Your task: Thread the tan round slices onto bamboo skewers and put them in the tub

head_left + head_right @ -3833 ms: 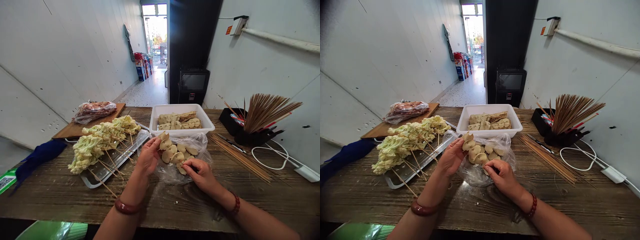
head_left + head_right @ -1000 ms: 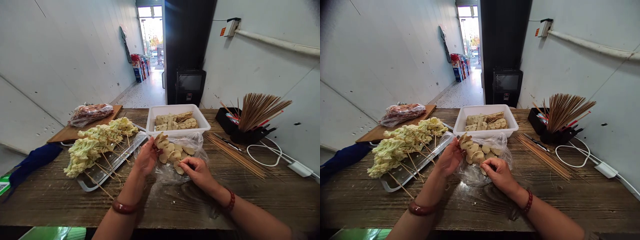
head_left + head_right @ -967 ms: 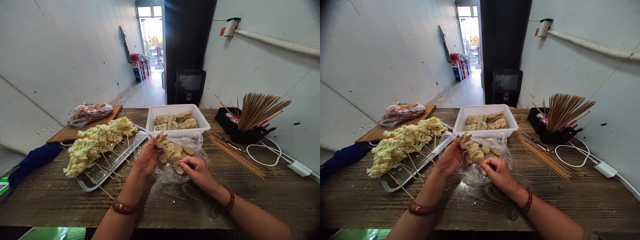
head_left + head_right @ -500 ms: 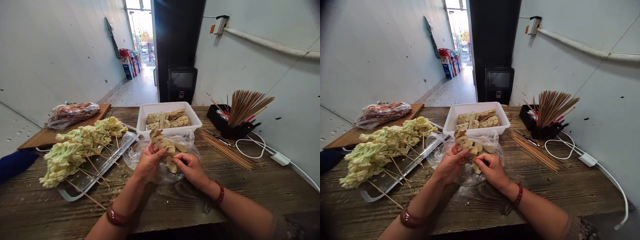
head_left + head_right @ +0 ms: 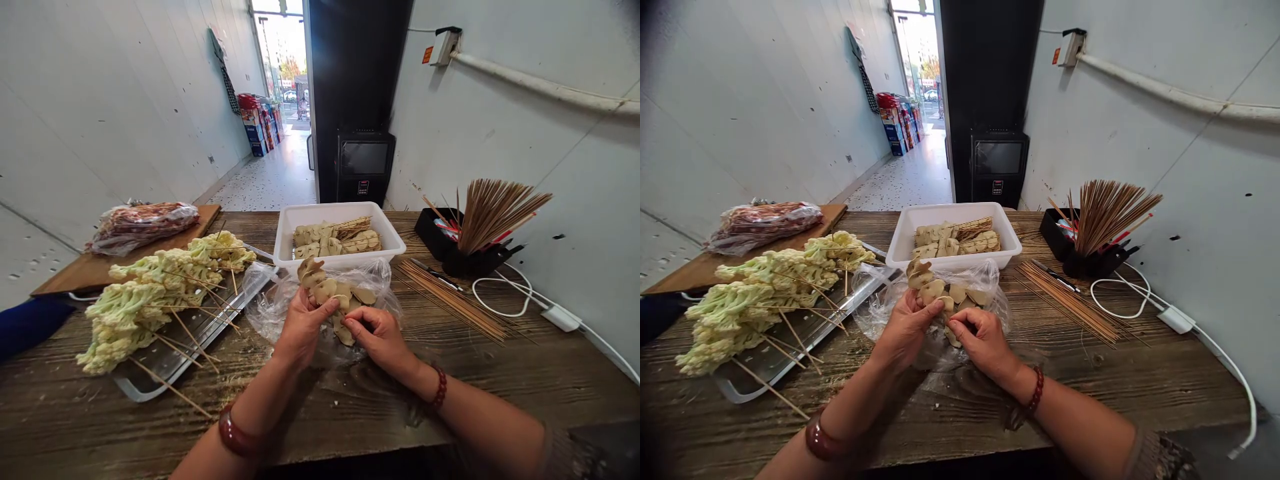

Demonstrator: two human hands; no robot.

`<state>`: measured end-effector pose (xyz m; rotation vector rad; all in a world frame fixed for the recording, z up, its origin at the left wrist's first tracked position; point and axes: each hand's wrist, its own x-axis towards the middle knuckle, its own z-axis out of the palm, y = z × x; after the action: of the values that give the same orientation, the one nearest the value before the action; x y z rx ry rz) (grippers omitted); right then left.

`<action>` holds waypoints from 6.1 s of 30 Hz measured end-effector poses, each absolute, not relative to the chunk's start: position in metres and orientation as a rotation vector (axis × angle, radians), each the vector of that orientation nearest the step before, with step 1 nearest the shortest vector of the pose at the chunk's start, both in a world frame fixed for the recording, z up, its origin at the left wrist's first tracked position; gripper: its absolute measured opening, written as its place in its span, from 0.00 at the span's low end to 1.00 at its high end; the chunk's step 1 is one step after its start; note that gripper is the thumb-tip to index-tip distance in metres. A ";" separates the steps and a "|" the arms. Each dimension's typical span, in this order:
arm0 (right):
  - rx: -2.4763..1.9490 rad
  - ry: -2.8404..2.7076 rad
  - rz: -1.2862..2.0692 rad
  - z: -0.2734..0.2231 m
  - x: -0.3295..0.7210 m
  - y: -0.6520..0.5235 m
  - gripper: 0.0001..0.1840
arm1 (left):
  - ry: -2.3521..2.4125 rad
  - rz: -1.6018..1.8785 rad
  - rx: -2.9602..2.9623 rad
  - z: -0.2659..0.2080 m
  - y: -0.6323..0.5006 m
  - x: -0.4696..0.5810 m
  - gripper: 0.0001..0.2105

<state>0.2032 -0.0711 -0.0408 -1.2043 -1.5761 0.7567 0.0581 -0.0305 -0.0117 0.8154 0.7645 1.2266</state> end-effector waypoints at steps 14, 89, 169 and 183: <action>-1.193 -1.520 0.806 -0.039 0.204 -0.072 0.13 | 0.772 1.244 0.857 -0.015 -0.036 0.065 0.23; -1.226 -1.679 0.751 -0.046 0.204 -0.078 0.16 | 0.692 1.471 0.520 0.001 -0.011 0.026 0.20; -1.187 -1.714 0.780 -0.047 0.206 -0.083 0.17 | 0.755 1.662 0.569 -0.002 -0.005 0.016 0.23; -1.155 -1.611 1.038 -0.048 0.206 -0.082 0.22 | 0.803 1.735 0.640 0.001 -0.003 0.014 0.26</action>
<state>0.2062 -0.0823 -0.0483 -1.1551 -1.6110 1.0381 0.0139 -0.0035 0.0012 0.6404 0.8025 1.7352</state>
